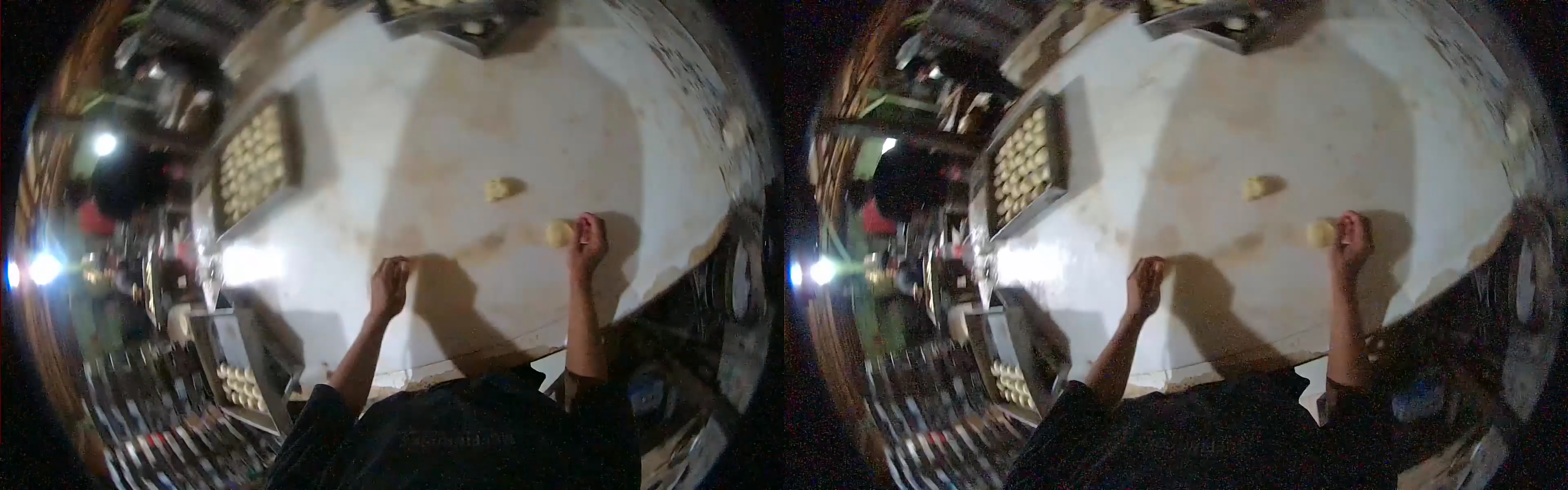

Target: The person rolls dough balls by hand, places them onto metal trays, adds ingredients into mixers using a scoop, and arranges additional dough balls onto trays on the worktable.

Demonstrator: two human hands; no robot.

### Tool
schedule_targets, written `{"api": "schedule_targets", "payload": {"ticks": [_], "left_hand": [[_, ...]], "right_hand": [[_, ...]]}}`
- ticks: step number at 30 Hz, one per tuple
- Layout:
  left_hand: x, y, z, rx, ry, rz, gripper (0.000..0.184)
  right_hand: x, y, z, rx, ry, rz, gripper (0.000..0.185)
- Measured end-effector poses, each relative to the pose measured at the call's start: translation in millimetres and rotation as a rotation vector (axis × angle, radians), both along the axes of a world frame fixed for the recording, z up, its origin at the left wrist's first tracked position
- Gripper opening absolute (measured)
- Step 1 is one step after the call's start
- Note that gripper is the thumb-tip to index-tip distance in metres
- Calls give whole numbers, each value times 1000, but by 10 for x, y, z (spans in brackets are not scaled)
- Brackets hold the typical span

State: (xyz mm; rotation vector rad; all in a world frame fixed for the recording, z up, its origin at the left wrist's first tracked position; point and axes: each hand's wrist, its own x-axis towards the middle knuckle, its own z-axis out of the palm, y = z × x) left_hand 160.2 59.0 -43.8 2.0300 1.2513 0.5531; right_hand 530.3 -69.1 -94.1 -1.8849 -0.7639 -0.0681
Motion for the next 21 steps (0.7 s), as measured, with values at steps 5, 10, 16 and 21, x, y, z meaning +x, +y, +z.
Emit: {"api": "schedule_targets", "payload": {"ticks": [5, 10, 16, 21], "left_hand": [[-731, -616, -264, 134, -221, 430, 24], [-856, -948, -221, -39, -371, 474, 24], [-1153, -1202, -112, -136, -542, 462, 28], [-1392, -1336, -208, -16, -493, 437, 27]], "right_hand": [[393, 251, -530, 104, 69, 33, 21], [439, 445, -666, -36, -61, 204, 17], [-680, 239, -393, -362, -545, 269, 15], [-1507, -161, 336, -174, -166, 742, 13]]}}
